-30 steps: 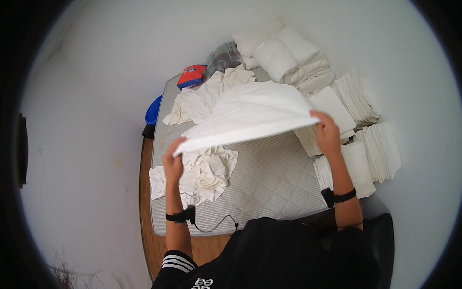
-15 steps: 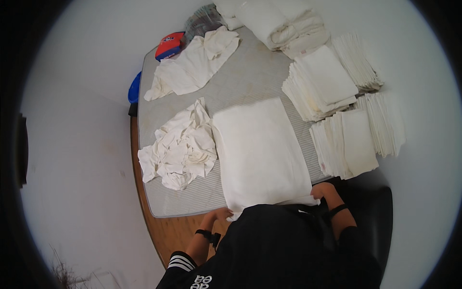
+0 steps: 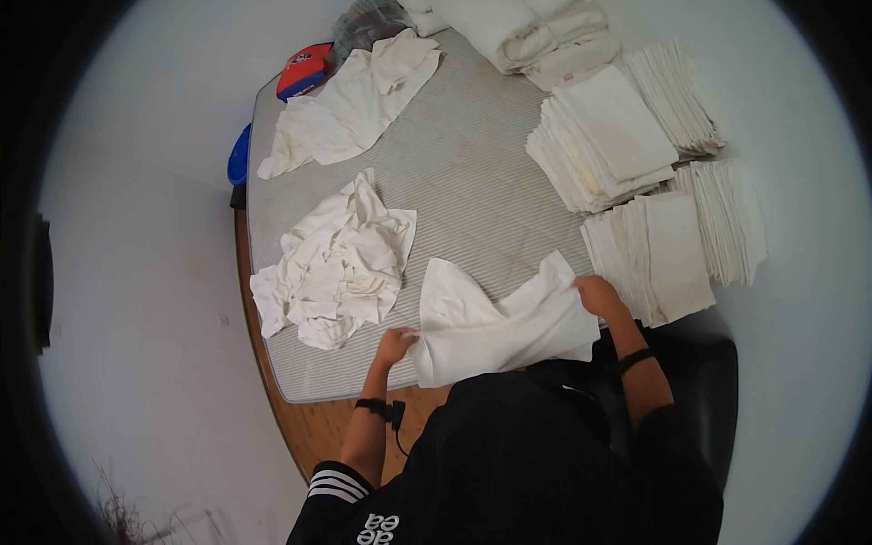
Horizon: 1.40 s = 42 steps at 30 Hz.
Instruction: Folding white pillowcases on a bed and stacking them.
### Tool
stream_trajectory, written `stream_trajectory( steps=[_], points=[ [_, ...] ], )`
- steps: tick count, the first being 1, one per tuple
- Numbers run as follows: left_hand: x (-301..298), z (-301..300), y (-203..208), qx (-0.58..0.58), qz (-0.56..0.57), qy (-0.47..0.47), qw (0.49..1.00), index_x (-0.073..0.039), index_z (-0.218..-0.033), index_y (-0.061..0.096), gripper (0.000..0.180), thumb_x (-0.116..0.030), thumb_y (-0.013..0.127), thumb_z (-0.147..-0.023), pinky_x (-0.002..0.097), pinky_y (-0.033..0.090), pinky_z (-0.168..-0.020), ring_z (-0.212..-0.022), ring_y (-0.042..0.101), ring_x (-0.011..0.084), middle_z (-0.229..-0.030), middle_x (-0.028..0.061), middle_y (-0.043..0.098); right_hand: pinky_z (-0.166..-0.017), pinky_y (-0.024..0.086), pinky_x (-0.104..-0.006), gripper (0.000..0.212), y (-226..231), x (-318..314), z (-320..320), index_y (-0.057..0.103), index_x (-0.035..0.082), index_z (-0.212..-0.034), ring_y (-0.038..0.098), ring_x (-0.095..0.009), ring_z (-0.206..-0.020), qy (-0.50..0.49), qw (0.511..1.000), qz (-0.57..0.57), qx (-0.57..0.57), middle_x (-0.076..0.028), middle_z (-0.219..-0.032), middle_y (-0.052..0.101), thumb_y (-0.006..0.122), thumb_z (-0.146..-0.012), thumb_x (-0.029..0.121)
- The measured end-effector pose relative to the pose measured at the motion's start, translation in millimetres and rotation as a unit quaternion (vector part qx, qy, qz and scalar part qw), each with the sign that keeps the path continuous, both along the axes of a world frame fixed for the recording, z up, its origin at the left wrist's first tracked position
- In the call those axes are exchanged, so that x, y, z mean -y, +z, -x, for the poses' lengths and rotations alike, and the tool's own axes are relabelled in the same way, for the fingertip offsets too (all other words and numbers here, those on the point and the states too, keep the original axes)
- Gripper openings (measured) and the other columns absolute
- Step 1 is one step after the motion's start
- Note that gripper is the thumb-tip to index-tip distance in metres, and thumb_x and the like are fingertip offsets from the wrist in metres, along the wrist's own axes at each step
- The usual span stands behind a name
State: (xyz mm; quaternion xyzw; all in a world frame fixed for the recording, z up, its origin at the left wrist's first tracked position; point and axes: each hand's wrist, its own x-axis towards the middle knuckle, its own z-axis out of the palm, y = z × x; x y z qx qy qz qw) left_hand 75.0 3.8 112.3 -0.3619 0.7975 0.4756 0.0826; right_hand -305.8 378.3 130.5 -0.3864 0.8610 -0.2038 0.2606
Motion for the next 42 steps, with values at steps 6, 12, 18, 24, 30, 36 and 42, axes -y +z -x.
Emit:
stream_trajectory(
  steps=[6,12,18,24,30,36,42],
  points=[
    [18.4,92.3,11.3,0.020,0.134,0.090,0.987,-0.003,-0.097,0.068,0.029,-0.025,0.068,-0.079,0.0385,0.049,-0.068,-0.070,0.064,0.0295,-0.074,0.0182,0.066,-0.077,0.049,-0.0419,0.016,-11.8,45.6,21.8,0.066,0.005,-0.098,0.063,-0.036,-0.085,-0.102,0.994,0.046,-0.020,-0.019,-0.090,0.067,0.056,-0.086,0.009],
    [31.5,122.8,-71.5,-0.048,0.107,0.060,0.991,-0.006,-0.094,0.070,0.023,-0.024,0.068,-0.079,0.0419,0.049,-0.078,-0.089,0.063,0.0348,-0.093,0.0200,0.066,-0.077,0.050,-0.0417,0.014,-37.4,73.4,22.7,0.070,0.006,-0.092,0.062,-0.036,-0.084,-0.147,0.986,-0.037,-0.064,-0.016,-0.089,0.068,0.059,-0.083,0.006],
    [37.1,156.7,-116.7,-0.111,0.150,0.068,0.980,-0.015,-0.094,0.074,0.022,-0.023,0.073,-0.075,0.0427,0.045,-0.092,-0.108,0.057,0.0391,-0.118,0.0262,0.057,-0.090,0.045,-0.0393,0.015,-82.9,76.3,29.3,0.073,0.007,-0.087,0.055,-0.032,-0.102,-0.097,0.990,0.057,-0.088,-0.012,-0.107,0.064,0.062,-0.079,0.003],
    [53.6,171.5,-137.6,-0.045,-0.013,0.064,0.997,-0.004,-0.096,0.072,0.020,-0.011,0.071,-0.077,0.0279,0.041,-0.062,-0.069,0.052,0.0107,-0.083,0.0046,0.063,-0.092,0.044,-0.0379,0.014,-99.3,79.8,38.1,0.072,0.008,-0.088,0.054,-0.031,-0.105,-0.123,0.991,0.032,0.038,-0.011,-0.111,0.057,0.069,-0.074,0.005],
    [52.4,176.0,-120.9,-0.001,-0.077,0.115,0.990,-0.001,-0.092,0.072,0.016,-0.010,0.069,-0.079,0.0270,0.044,-0.058,-0.062,0.054,0.0095,-0.075,0.0006,0.065,-0.088,0.046,-0.0354,0.025,-110.2,70.3,53.1,0.068,0.007,-0.096,0.058,-0.029,-0.100,-0.080,0.983,0.021,0.166,-0.013,-0.105,0.061,0.068,-0.071,0.002],
    [53.8,167.4,-96.4,-0.044,-0.252,0.215,0.942,-0.003,-0.091,0.073,0.015,-0.009,0.069,-0.077,0.0261,0.044,-0.059,-0.064,0.056,0.0097,-0.076,-0.0007,0.065,-0.084,0.046,-0.0307,0.027,-106.6,64.3,60.6,0.068,0.004,-0.096,0.060,-0.022,-0.096,-0.262,0.902,0.071,0.337,-0.009,-0.098,0.065,0.064,-0.070,-0.002],
    [55.4,150.1,-76.7,-0.061,-0.201,0.236,0.949,-0.003,-0.095,0.072,0.019,-0.011,0.070,-0.078,0.0233,0.042,-0.060,-0.064,0.054,0.0078,-0.075,-0.0009,0.064,-0.078,0.047,-0.0298,0.028,-113.6,54.2,64.7,0.068,0.003,-0.103,0.060,-0.019,-0.088,-0.240,0.899,0.038,0.365,-0.010,-0.097,0.067,0.066,-0.076,0.006]
  ],
)
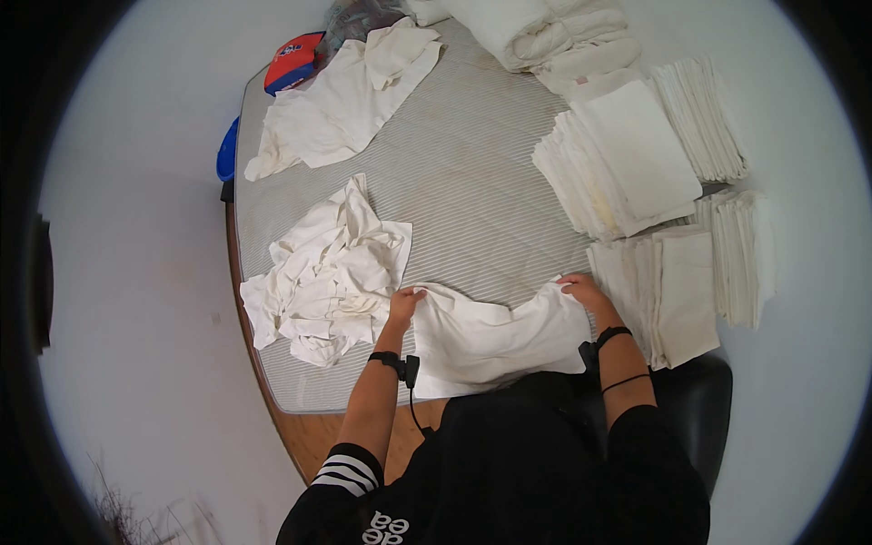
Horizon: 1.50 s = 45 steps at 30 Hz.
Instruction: Folding white pillowcases on a bed and stacking them.
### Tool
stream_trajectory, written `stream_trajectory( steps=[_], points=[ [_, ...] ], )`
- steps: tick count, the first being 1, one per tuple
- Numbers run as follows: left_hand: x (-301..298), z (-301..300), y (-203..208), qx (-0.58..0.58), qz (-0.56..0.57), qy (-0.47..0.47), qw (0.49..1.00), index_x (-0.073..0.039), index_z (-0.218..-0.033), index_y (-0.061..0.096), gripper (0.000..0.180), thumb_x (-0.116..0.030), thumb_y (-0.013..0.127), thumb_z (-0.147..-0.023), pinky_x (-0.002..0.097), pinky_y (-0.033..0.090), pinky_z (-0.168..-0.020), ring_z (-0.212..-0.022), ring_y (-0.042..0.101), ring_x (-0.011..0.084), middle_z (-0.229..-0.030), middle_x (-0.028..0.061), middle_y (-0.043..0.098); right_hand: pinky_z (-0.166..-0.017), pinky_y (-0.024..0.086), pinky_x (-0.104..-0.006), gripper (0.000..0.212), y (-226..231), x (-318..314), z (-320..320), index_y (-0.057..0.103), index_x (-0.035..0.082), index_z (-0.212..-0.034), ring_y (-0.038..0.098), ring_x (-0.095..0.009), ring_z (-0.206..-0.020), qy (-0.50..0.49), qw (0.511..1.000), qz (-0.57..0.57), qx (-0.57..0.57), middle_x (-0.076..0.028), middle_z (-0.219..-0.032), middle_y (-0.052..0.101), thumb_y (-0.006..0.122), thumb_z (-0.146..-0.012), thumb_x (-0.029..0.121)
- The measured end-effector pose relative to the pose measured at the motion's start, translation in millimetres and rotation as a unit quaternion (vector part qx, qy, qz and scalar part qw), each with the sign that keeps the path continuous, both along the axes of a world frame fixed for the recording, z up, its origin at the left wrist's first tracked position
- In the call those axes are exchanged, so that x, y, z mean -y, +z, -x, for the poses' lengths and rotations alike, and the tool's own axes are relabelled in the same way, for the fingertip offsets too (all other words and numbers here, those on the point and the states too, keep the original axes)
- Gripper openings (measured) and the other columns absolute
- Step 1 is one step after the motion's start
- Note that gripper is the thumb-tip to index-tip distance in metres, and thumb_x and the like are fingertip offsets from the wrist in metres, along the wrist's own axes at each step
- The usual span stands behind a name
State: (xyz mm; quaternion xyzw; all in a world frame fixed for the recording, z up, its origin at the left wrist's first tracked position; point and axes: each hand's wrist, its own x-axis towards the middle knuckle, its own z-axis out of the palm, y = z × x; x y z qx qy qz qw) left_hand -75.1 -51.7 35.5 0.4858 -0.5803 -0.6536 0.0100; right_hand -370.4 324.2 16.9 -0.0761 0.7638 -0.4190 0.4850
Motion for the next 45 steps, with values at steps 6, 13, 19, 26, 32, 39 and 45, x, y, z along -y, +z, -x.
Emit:
stream_trajectory(
  steps=[6,13,19,26,32,39,45],
  points=[
    [-7.6,-22.0,23.3,-0.041,0.122,0.008,0.992,-0.001,-0.099,0.070,0.022,-0.017,0.066,-0.085,0.0225,0.038,-0.058,-0.064,0.048,0.0050,-0.072,-0.0038,0.059,-0.075,0.048,-0.0300,0.024,14.1,4.6,-4.3,0.070,0.001,-0.100,0.061,-0.019,-0.080,0.086,0.983,-0.018,-0.162,-0.011,-0.090,0.069,0.069,-0.079,0.012],
    [30.4,-89.9,141.7,-0.160,0.058,-0.047,0.984,0.002,-0.102,0.066,0.021,-0.015,0.061,-0.092,0.0216,0.042,-0.068,-0.074,0.051,0.0049,-0.082,-0.0036,0.060,-0.069,0.046,-0.0265,0.020,168.0,-21.3,-7.1,0.069,-0.004,-0.096,0.059,-0.014,-0.073,0.036,0.968,0.100,-0.227,-0.007,-0.083,0.068,0.067,-0.081,0.009],
    [45.1,-140.5,222.0,-0.299,0.024,0.062,0.952,0.005,-0.104,0.066,0.019,-0.002,0.064,-0.086,0.0236,0.046,-0.082,-0.090,0.059,0.0117,-0.097,0.0054,0.066,-0.066,0.041,-0.0217,0.014,275.4,-34.7,-16.9,0.070,-0.002,-0.095,0.050,-0.008,-0.071,-0.049,0.956,0.231,-0.171,0.000,-0.079,0.061,0.067,-0.082,0.003],
    [50.7,-91.4,265.6,-0.299,0.196,0.149,0.922,0.004,-0.099,0.068,0.018,-0.002,0.069,-0.082,0.0222,0.045,-0.081,-0.085,0.060,0.0118,-0.092,0.0071,0.067,-0.066,0.040,-0.0202,0.013,298.3,13.1,2.2,0.071,-0.002,-0.092,0.049,-0.006,-0.071,-0.094,0.887,0.253,-0.376,0.001,-0.076,0.058,0.071,-0.079,0.002],
    [31.0,-106.2,299.2,-0.351,0.171,0.123,0.912,0.002,-0.120,0.056,0.040,0.007,0.063,-0.081,0.0218,0.047,-0.076,-0.083,0.060,0.0100,-0.091,0.0052,0.066,-0.069,0.044,-0.0219,0.037,321.5,-12.2,-13.6,0.060,-0.001,-0.113,0.050,-0.006,-0.074,-0.133,0.883,0.305,-0.332,-0.001,-0.088,0.058,0.069,-0.077,-0.006],
    [-22.1,-197.3,198.3,-0.133,0.038,-0.020,0.990,0.001,-0.097,0.067,0.014,0.001,0.064,-0.083,0.0211,0.047,-0.073,-0.077,0.060,0.0076,-0.084,0.0033,0.068,-0.060,0.046,-0.0290,0.008,248.3,-90.9,-72.6,0.067,0.001,-0.080,0.059,-0.017,-0.063,0.060,0.940,0.058,-0.331,-0.009,-0.072,0.064,0.069,-0.074,0.004],
    [-85.5,-254.4,86.4,0.032,-0.120,-0.073,0.990,-0.001,-0.096,0.068,0.016,-0.007,0.070,-0.082,0.0223,0.048,-0.070,-0.075,0.059,0.0092,-0.085,0.0016,0.066,-0.063,0.050,-0.0331,0.013,130.7,-138.5,-110.1,0.067,-0.001,-0.083,0.065,-0.021,-0.068,0.239,0.934,-0.046,-0.262,-0.012,-0.072,0.066,0.067,-0.073,0.007]
  ],
)
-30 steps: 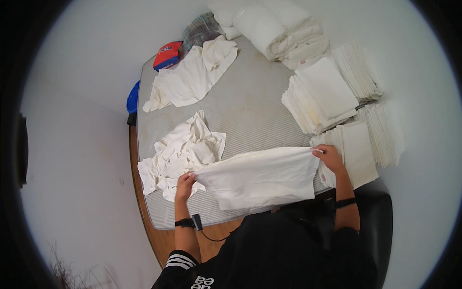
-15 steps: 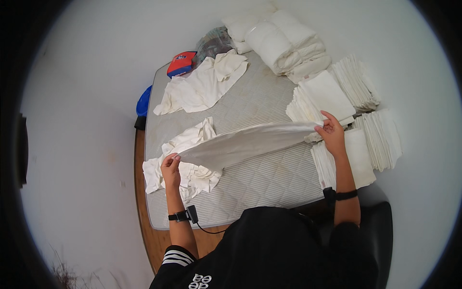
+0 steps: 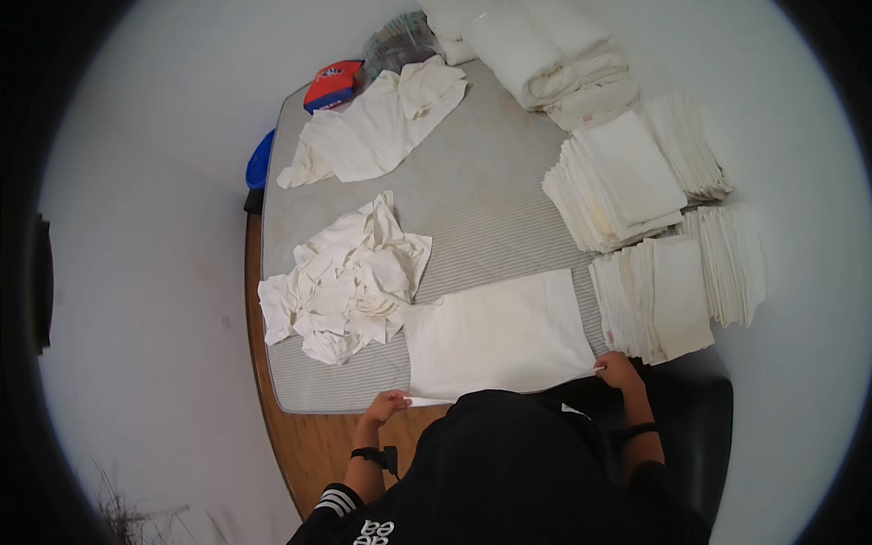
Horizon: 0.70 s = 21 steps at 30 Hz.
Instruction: Folding white pillowcases on a bed and stacking them.
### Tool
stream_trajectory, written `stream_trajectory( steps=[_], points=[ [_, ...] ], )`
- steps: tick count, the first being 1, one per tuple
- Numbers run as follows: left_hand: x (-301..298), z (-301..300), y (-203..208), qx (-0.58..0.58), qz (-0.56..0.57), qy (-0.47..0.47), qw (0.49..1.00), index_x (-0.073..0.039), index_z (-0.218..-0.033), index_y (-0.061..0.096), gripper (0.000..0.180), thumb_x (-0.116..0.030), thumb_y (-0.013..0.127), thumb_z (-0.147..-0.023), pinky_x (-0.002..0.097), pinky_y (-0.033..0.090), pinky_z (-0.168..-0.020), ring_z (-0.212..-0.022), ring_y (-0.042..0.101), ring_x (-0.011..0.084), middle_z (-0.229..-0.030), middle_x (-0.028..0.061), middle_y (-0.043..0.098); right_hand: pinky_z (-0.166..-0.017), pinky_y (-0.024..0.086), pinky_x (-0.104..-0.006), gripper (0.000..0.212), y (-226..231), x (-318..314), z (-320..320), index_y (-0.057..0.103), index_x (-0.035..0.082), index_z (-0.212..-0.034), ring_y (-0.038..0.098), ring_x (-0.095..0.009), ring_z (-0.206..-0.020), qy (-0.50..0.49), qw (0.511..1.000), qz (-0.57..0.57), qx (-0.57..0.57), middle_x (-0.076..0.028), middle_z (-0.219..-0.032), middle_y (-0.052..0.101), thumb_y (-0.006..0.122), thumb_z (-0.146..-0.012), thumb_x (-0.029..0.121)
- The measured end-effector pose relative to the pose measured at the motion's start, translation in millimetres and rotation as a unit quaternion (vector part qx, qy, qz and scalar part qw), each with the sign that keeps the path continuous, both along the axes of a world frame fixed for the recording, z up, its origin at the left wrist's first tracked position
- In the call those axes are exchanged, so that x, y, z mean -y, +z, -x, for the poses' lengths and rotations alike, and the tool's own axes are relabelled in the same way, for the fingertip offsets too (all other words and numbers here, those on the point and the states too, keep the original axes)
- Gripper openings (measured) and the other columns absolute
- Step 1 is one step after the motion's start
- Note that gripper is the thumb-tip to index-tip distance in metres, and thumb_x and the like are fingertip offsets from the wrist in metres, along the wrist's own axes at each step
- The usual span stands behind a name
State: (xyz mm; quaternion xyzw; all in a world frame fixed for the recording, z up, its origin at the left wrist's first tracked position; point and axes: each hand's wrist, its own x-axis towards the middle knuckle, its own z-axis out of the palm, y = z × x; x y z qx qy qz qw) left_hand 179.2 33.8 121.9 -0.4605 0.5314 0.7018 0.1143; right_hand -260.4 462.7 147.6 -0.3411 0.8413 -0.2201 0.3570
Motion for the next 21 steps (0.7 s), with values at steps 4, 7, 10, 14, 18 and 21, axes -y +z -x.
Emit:
stream_trajectory(
  steps=[4,7,10,14,18,21],
  points=[
    [-9.5,-9.4,-16.1,0.061,-0.033,0.007,0.998,-0.003,-0.096,0.068,0.016,-0.008,0.070,-0.081,0.0238,0.050,-0.067,-0.073,0.060,0.0103,-0.084,0.0013,0.066,-0.069,0.051,-0.0359,0.017,-21.0,1.4,3.2,0.066,0.000,-0.090,0.066,-0.025,-0.075,0.012,0.998,-0.047,0.030,-0.015,-0.076,0.066,0.064,-0.074,0.006],
    [11.4,13.7,-11.1,0.031,0.018,0.039,0.999,-0.003,-0.103,0.065,0.020,-0.014,0.066,-0.086,0.0269,0.051,-0.071,-0.080,0.061,0.0117,-0.090,0.0016,0.066,-0.071,0.050,-0.0363,0.018,-21.4,27.1,26.0,0.065,0.000,-0.094,0.064,-0.026,-0.078,0.022,0.997,0.010,-0.077,-0.017,-0.080,0.066,0.062,-0.077,0.003],
    [44.2,47.9,-17.5,-0.019,0.119,0.105,0.987,-0.003,-0.107,0.063,0.024,-0.018,0.063,-0.089,0.0272,0.049,-0.072,-0.082,0.060,0.0115,-0.092,0.0013,0.065,-0.072,0.049,-0.0360,0.020,-13.1,74.5,55.3,0.063,0.001,-0.100,0.063,-0.027,-0.078,-0.080,0.993,0.066,-0.049,-0.017,-0.086,0.065,0.060,-0.081,0.003],
    [78.3,125.6,-10.2,-0.034,0.202,0.203,0.958,-0.002,-0.116,0.058,0.039,-0.018,0.069,-0.083,0.0278,0.047,-0.072,-0.086,0.056,0.0114,-0.096,0.0060,0.062,-0.075,0.049,-0.0341,0.026,-35.6,123.4,89.3,0.062,0.001,-0.109,0.063,-0.027,-0.083,-0.191,0.971,0.121,-0.083,-0.018,-0.095,0.066,0.062,-0.083,0.008],
    [91.3,113.3,-77.3,0.101,0.280,0.128,0.946,0.001,-0.126,0.048,0.067,-0.028,0.078,-0.074,0.0337,0.049,-0.076,-0.087,0.060,0.0247,-0.101,0.0172,0.062,-0.079,0.049,-0.0336,0.043,-79.7,145.0,93.5,0.060,-0.004,-0.114,0.063,-0.028,-0.090,-0.255,0.962,0.001,-0.098,-0.021,-0.103,0.065,0.069,-0.080,0.021],
    [61.6,128.1,-72.8,0.211,0.170,0.096,0.958,0.004,-0.114,0.057,0.053,-0.025,0.076,-0.075,0.0312,0.048,-0.068,-0.075,0.059,0.0202,-0.089,0.0126,0.063,-0.080,0.049,-0.0341,0.054,-129.3,119.0,83.4,0.059,-0.006,-0.115,0.063,-0.029,-0.093,-0.280,0.954,-0.105,-0.014,-0.021,-0.106,0.065,0.073,-0.076,0.029]
  ],
)
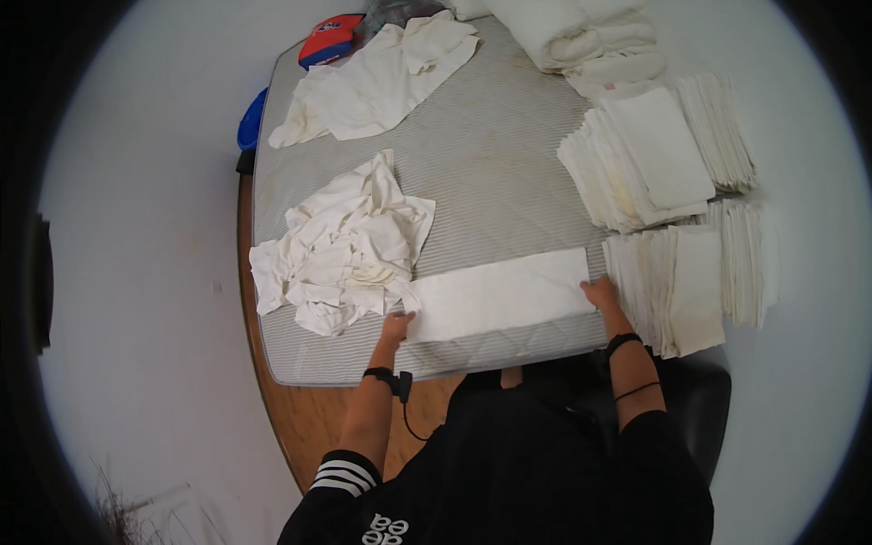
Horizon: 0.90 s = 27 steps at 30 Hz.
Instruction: Folding white pillowcases on a bed and stacking them.
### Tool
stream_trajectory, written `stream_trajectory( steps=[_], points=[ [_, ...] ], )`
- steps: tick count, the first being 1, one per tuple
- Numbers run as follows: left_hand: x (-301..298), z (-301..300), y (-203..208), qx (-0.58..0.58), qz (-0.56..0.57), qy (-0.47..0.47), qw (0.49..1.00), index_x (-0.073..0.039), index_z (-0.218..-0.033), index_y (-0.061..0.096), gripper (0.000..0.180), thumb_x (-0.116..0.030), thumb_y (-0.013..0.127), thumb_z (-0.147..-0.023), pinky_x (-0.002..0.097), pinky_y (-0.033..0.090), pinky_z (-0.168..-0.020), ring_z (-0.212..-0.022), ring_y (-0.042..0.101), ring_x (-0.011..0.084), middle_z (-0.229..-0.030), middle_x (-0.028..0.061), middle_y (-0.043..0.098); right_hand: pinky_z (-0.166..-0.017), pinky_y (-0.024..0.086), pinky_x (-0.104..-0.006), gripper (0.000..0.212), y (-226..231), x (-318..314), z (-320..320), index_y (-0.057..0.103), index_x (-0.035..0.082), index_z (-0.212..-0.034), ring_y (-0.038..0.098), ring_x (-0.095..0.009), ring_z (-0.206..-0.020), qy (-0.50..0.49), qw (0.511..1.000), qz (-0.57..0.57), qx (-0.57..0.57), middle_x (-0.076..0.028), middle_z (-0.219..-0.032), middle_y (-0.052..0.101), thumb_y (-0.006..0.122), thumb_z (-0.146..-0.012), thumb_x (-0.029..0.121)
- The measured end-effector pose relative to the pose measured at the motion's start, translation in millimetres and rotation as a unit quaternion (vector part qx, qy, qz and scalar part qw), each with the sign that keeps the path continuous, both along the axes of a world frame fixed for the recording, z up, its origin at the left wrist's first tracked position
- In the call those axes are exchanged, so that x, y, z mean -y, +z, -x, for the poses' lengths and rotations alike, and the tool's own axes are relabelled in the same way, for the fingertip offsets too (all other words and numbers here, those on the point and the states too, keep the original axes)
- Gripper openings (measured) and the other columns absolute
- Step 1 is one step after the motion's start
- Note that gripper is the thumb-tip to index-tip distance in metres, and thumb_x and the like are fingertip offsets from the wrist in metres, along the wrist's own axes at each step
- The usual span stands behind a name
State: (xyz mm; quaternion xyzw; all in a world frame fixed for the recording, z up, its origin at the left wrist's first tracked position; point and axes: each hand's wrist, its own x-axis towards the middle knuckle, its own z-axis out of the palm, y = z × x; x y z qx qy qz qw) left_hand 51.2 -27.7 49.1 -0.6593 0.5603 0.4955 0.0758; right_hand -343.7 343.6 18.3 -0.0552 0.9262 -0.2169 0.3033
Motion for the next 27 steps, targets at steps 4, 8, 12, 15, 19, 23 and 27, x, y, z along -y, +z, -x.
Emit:
stream_trajectory(
  steps=[4,8,12,15,19,23,27],
  points=[
    [-31.1,-35.0,-39.5,-0.047,0.063,-0.005,0.997,0.007,-0.102,0.063,0.048,-0.031,0.075,-0.074,0.0361,0.050,-0.068,-0.077,0.065,0.0255,-0.091,0.0187,0.067,-0.080,0.049,-0.0345,0.053,6.9,2.2,-30.1,0.059,-0.007,-0.114,0.063,-0.029,-0.094,-0.068,0.992,0.046,0.097,-0.021,-0.107,0.064,0.073,-0.076,0.028],
    [-38.8,-39.1,-40.0,-0.106,-0.009,0.005,0.994,0.003,-0.106,0.064,0.038,-0.025,0.070,-0.081,0.0348,0.052,-0.070,-0.085,0.064,0.0227,-0.095,0.0130,0.067,-0.081,0.049,-0.0359,0.047,0.1,-3.1,-27.9,0.060,-0.007,-0.113,0.062,-0.031,-0.095,-0.079,0.992,0.090,0.039,-0.021,-0.108,0.064,0.069,-0.076,0.020],
    [-46.2,-14.5,-5.4,-0.153,-0.203,-0.013,0.967,-0.001,-0.112,0.061,0.034,-0.019,0.066,-0.084,0.0376,0.054,-0.077,-0.089,0.063,0.0208,-0.102,0.0085,0.065,-0.090,0.046,-0.0384,0.045,18.5,-9.9,-3.8,0.057,-0.007,-0.116,0.060,-0.035,-0.105,-0.054,0.995,0.060,-0.066,-0.023,-0.114,0.062,0.063,-0.077,0.014],
    [-58.4,-16.5,-23.9,-0.166,-0.237,-0.047,0.956,-0.001,-0.110,0.062,0.031,-0.019,0.066,-0.085,0.0359,0.053,-0.071,-0.085,0.063,0.0198,-0.099,0.0075,0.066,-0.088,0.047,-0.0394,0.043,83.1,12.4,-0.8,0.055,-0.005,-0.116,0.060,-0.038,-0.102,0.013,0.989,0.053,-0.137,-0.025,-0.107,0.062,0.061,-0.077,0.012],
    [-73.1,-7.7,-33.1,-0.182,-0.206,0.011,0.961,-0.002,-0.108,0.062,0.032,-0.024,0.066,-0.085,0.0342,0.051,-0.068,-0.080,0.062,0.0197,-0.096,0.0097,0.065,-0.080,0.048,-0.0419,0.035,141.6,79.3,-64.5,0.055,-0.001,-0.110,0.062,-0.039,-0.092,0.119,0.968,0.105,-0.196,-0.023,-0.097,0.064,0.063,-0.079,0.014],
    [-78.3,-8.8,-52.9,-0.204,-0.043,0.028,0.978,-0.002,-0.111,0.059,0.035,-0.027,0.064,-0.087,0.0321,0.049,-0.074,-0.084,0.062,0.0227,-0.097,0.0134,0.064,-0.072,0.050,-0.0419,0.041,177.0,162.4,-166.1,0.049,0.002,-0.115,0.064,-0.036,-0.081,0.269,0.959,0.072,-0.051,-0.022,-0.092,0.064,0.065,-0.081,0.018],
    [-77.8,-4.6,-53.5,-0.242,0.052,0.109,0.963,-0.003,-0.111,0.057,0.038,-0.033,0.061,-0.088,0.0314,0.048,-0.073,-0.082,0.061,0.0207,-0.093,0.0140,0.064,-0.068,0.052,-0.0375,0.057,143.3,190.2,-238.4,0.044,0.000,-0.127,0.066,-0.027,-0.074,0.271,0.914,0.135,0.270,-0.020,-0.090,0.067,0.066,-0.084,0.030]
  ],
)
